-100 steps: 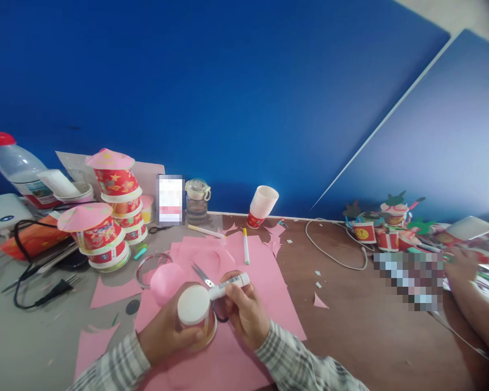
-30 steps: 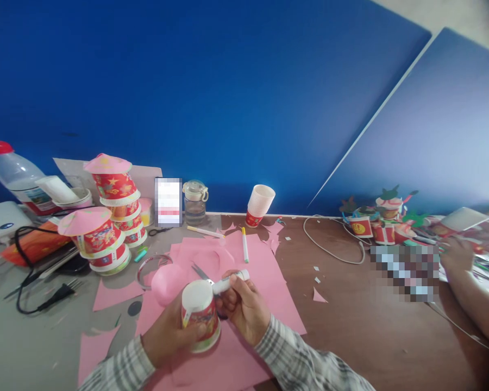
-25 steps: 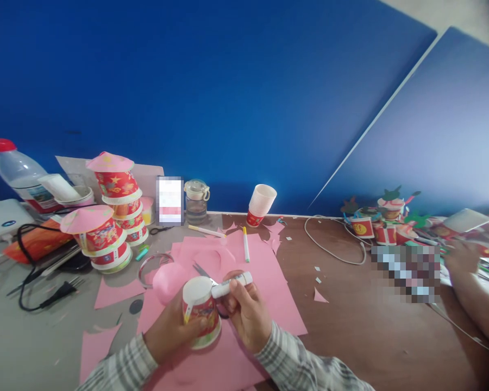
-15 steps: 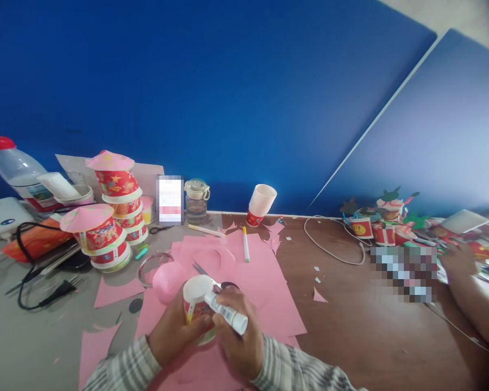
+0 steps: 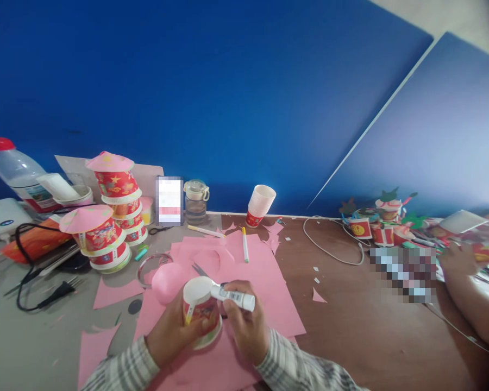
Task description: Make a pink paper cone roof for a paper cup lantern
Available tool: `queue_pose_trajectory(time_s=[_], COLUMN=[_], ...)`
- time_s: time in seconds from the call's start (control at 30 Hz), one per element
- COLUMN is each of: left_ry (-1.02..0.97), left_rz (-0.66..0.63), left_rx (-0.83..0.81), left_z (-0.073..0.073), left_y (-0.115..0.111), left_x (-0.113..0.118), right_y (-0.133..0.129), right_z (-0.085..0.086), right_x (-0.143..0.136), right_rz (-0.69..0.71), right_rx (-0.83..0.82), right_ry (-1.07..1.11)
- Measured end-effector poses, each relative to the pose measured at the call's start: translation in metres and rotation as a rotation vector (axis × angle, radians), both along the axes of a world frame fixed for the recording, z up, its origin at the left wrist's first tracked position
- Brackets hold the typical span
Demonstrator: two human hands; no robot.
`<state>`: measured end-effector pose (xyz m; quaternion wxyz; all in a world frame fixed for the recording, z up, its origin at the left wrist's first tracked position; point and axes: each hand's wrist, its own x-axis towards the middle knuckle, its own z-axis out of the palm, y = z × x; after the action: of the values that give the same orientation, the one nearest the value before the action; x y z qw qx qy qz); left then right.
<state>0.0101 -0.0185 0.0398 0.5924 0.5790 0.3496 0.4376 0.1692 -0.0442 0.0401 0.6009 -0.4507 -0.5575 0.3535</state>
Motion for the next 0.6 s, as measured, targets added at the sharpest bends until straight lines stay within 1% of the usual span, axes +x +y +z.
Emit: queue_pose_trajectory(time_s=[0.13, 0.2, 0.27, 0.37, 0.47, 0.6], left_ry=[-0.074, -0.104, -0.12, -0.103, -0.065, -0.059], left_rz=[-0.139, -0.198, -0.226, -0.235, -0.225, -0.15], left_rx=[-0.007, -0.035, -0.073, -0.103, -0.112, -0.082], left_z=[0.004, 0.005, 0.005, 0.003, -0.002, -0.008], left_y=[0.001, 0.0, -0.001, -0.002, -0.002, -0.001], left_x=[-0.002, -0.003, -0.004, -0.005, -0.005, -0.005], right_y=[0.012, 0.017, 0.02, 0.025, 0.027, 0.028], right_z=[0.0, 0.001, 0.003, 0.005, 0.009, 0.013], right_x=[-0.002, -0.005, -0.008, -0.009, -0.007, -0.005], right_rz=[0.127, 0.196, 0.248, 0.298, 0.327, 0.347], right_rx=[-0.285, -0.349, -0.38, -0.445, -0.502, -0.539], right_ry=[0.406, 0.578, 0.691, 0.783, 0.803, 0.8])
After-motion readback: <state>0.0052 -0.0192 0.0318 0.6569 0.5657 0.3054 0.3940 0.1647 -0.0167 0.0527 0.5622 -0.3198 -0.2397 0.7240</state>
